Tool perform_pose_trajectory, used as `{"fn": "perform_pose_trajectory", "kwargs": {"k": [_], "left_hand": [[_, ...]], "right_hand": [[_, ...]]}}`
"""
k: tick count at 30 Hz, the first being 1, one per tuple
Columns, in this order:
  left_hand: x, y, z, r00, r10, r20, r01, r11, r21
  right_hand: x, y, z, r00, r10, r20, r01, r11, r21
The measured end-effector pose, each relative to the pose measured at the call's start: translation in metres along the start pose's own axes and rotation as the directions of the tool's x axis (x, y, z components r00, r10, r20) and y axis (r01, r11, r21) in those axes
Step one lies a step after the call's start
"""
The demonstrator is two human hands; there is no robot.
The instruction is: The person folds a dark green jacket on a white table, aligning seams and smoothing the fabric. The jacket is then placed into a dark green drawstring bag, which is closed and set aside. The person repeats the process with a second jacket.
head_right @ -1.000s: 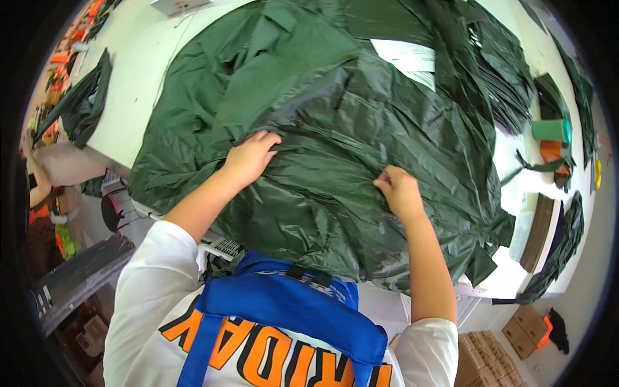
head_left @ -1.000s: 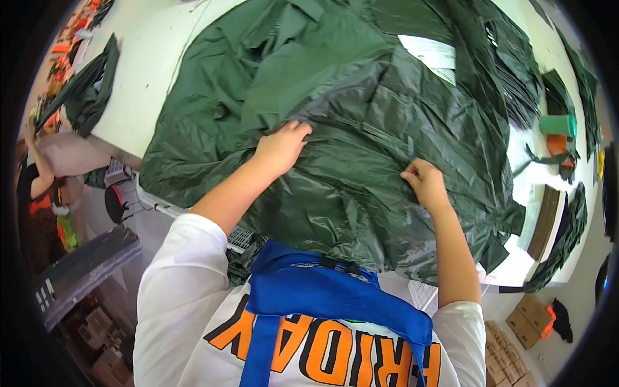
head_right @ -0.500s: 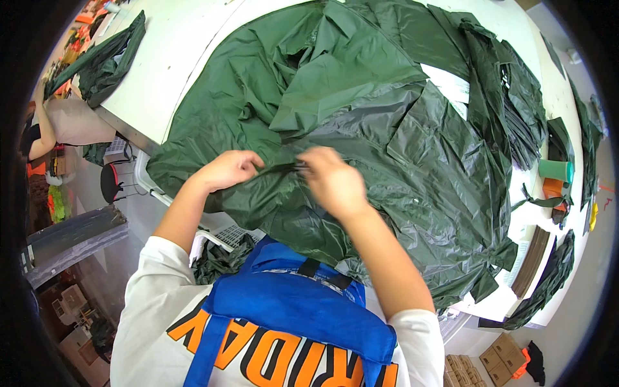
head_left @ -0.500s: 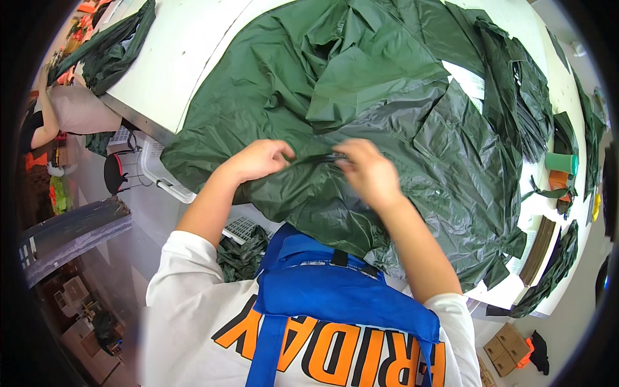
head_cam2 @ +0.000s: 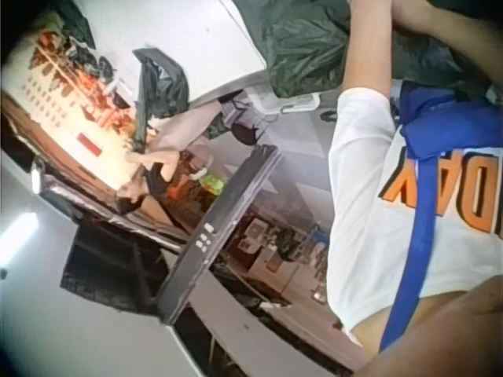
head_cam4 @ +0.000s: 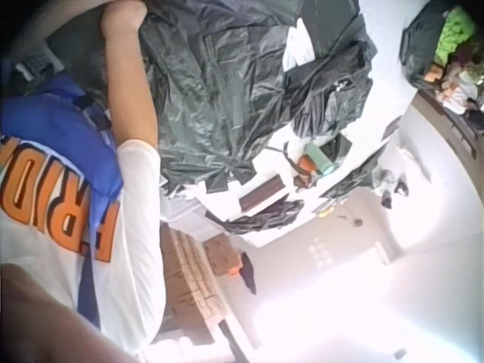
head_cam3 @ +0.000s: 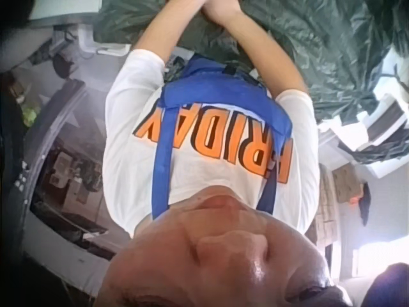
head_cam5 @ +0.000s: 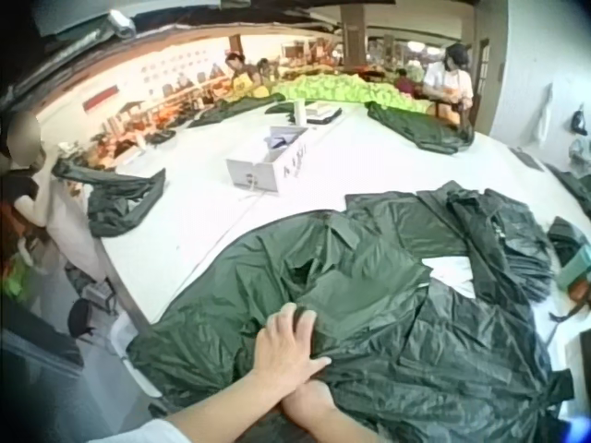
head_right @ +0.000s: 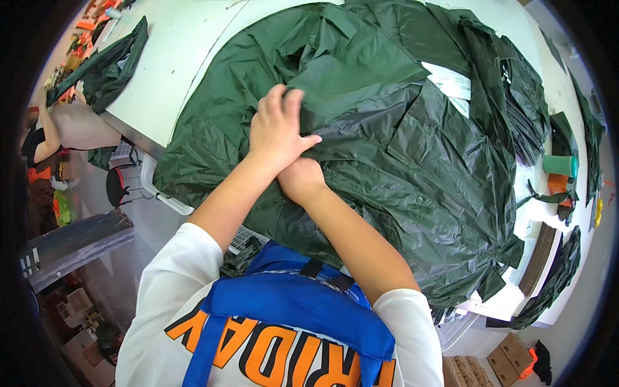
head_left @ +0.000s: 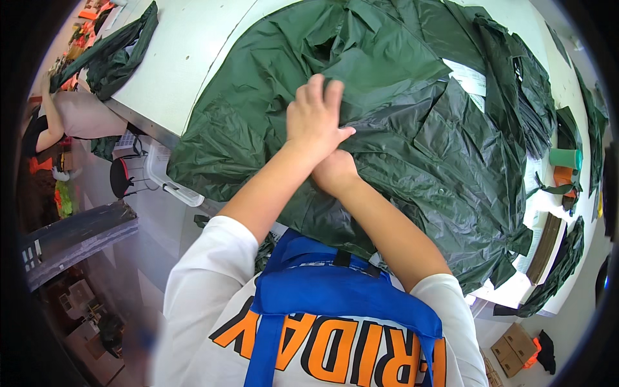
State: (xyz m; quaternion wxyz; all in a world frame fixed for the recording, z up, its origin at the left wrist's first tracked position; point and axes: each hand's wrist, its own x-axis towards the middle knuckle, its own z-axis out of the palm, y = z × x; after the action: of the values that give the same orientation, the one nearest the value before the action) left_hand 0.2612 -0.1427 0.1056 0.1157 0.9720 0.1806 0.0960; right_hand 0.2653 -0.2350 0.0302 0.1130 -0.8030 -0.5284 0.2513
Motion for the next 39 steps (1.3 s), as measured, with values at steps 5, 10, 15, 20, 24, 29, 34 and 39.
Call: {"fn": "perform_pose_trajectory", "kwargs": {"k": [5, 10, 15, 20, 24, 29, 34, 39], "left_hand": [[0.019, -0.012, 0.013, 0.991, 0.096, -0.096, -0.094, 0.995, 0.016], [0.011, -0.065, -0.015, 0.712, -0.444, 0.544, 0.667, 0.182, -0.723], [-0.031, -0.086, -0.009, 0.81, -0.056, 0.583, 0.435, -0.61, -0.662], [-0.036, -0.052, -0.015, 0.736, -0.1, 0.669, 0.566, -0.451, -0.69], [-0.034, -0.049, -0.019, 0.748, -0.152, 0.646, 0.623, -0.176, -0.762], [-0.041, -0.047, -0.031, 0.874, -0.087, 0.478, 0.479, -0.011, -0.878], [-0.054, -0.032, -0.058, 0.939, -0.006, 0.344, 0.327, 0.325, -0.888], [-0.061, -0.024, -0.072, 0.959, 0.034, 0.282, 0.234, 0.468, -0.852]], "right_hand": [[0.004, 0.001, -0.001, 0.978, -0.085, -0.19, 0.086, 0.996, 0.001], [-0.028, -0.003, -0.033, 0.924, -0.133, -0.358, 0.216, 0.955, 0.202], [-0.047, -0.005, -0.05, 0.862, -0.074, -0.501, 0.297, 0.876, 0.381], [-0.059, -0.018, -0.068, 0.871, -0.079, -0.486, 0.276, 0.896, 0.349], [-0.063, -0.015, -0.064, 0.864, -0.095, -0.495, 0.309, 0.877, 0.37], [-0.069, -0.02, -0.069, 0.763, 0.087, -0.64, 0.303, 0.827, 0.474], [-0.073, -0.024, -0.072, 0.677, 0.17, -0.717, 0.327, 0.803, 0.499], [-0.075, -0.023, -0.07, 0.634, 0.142, -0.76, 0.371, 0.806, 0.46]]}}
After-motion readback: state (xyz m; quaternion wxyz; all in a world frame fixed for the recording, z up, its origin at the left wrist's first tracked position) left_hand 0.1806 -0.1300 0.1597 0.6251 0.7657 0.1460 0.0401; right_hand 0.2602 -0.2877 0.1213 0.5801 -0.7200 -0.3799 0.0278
